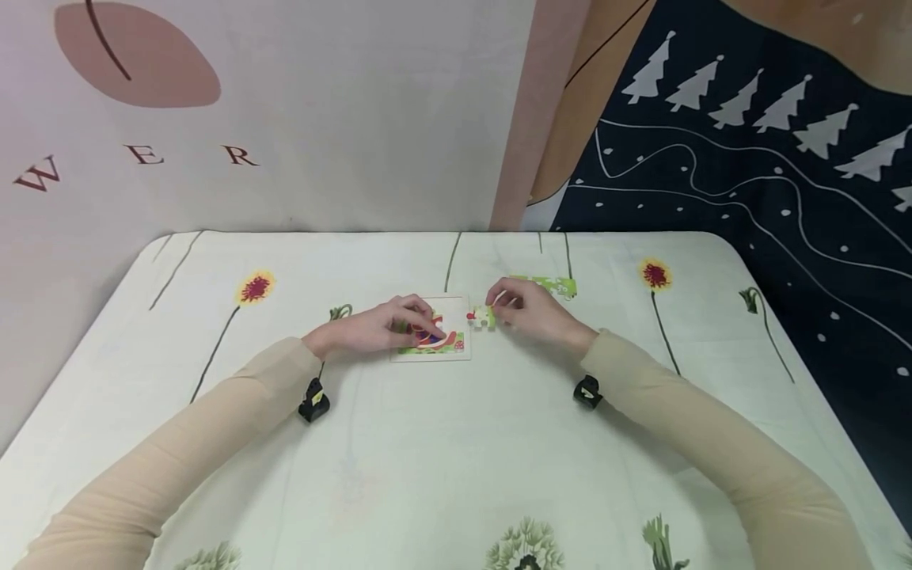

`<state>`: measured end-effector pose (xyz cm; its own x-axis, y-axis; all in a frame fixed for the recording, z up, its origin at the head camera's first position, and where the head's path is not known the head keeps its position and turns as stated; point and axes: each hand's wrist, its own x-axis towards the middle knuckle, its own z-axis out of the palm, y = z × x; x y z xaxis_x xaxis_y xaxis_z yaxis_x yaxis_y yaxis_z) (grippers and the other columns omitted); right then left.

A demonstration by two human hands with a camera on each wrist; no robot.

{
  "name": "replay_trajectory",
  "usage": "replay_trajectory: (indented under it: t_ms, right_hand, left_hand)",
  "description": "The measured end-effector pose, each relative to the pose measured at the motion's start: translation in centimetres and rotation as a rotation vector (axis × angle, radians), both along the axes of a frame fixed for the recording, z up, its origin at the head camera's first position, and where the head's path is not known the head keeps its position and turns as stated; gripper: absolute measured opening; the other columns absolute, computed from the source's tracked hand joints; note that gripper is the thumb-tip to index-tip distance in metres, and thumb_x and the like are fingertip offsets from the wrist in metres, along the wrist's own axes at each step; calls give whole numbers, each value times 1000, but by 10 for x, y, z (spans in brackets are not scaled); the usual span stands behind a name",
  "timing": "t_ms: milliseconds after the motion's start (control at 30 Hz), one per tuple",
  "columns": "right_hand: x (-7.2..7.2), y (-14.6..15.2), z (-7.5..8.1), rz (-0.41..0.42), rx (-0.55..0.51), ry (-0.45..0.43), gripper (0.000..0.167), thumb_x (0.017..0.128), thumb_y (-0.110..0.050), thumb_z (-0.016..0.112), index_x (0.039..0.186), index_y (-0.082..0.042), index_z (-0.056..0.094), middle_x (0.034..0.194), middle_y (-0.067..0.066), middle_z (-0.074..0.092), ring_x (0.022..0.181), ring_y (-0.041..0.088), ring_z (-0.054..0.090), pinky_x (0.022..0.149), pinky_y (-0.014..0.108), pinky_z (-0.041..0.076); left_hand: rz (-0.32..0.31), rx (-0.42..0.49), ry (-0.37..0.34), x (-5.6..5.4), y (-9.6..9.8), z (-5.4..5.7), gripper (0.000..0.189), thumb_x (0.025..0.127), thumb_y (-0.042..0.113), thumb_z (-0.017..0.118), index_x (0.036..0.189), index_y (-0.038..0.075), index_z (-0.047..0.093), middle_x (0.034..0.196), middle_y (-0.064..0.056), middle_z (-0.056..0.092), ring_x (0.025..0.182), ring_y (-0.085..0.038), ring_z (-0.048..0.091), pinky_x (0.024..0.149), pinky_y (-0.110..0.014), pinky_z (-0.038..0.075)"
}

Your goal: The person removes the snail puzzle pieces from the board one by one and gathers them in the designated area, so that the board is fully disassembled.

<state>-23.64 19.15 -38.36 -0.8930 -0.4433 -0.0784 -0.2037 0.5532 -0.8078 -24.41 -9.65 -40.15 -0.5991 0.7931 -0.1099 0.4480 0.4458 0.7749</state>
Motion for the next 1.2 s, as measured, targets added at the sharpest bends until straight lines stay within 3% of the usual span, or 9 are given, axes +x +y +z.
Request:
replay_trajectory:
  t_ms: [233, 367, 533, 600, 933, 1200]
  right_hand:
    - [1, 9, 0, -17, 5, -14, 11, 94, 0, 57, 103, -1, 63, 97, 14, 62, 74, 24, 60, 66, 28, 47]
    - [3, 14, 0, -20, -2, -8, 11, 94, 1, 57, 103, 2, 62, 113, 20, 60, 77, 24, 59, 64, 26, 47]
    - [5, 24, -2, -15, 1, 4, 11, 93, 1, 58, 102, 3, 62, 107, 19, 60, 76, 24, 58, 63, 25, 46]
    - [6, 27, -4, -18, 10, 10, 10, 93, 0, 58, 102, 2, 63, 96, 15, 61, 76, 24, 57, 63, 25, 46]
    - [9, 45, -2, -81, 51, -19, 14, 94, -5, 60, 107, -1, 63, 100, 15, 62, 83, 25, 56, 64, 27, 45]
    - [8, 62, 3, -118, 80, 7, 17, 96, -5, 57, 111, 0, 62, 106, 16, 61, 89, 24, 55, 71, 24, 44]
  left_hand:
    - [-7, 13, 6, 0, 0, -1, 30, 93, 5, 59, 120, 12, 70, 120, -4, 47, 115, -26, 36, 97, -44, 30]
    - [-11, 16, 10, 0, 0, -1, 29, 93, 5, 59, 120, 11, 70, 120, -5, 47, 115, -26, 36, 97, -44, 30]
    - [-5, 18, -9, 0, 1, 0, 30, 93, 4, 58, 121, 11, 70, 122, -5, 47, 117, -27, 35, 98, -45, 30]
    - [0, 16, -19, 1, 1, 1, 31, 93, 3, 58, 121, 11, 70, 122, -5, 47, 118, -26, 34, 99, -45, 29]
    - [-6, 12, -5, 0, 1, 1, 31, 93, 3, 58, 120, 11, 70, 122, -5, 47, 118, -27, 34, 99, -45, 29]
    - [-13, 25, 6, 0, 0, 0, 31, 92, 2, 58, 120, 10, 70, 120, -6, 48, 117, -27, 35, 98, -45, 29]
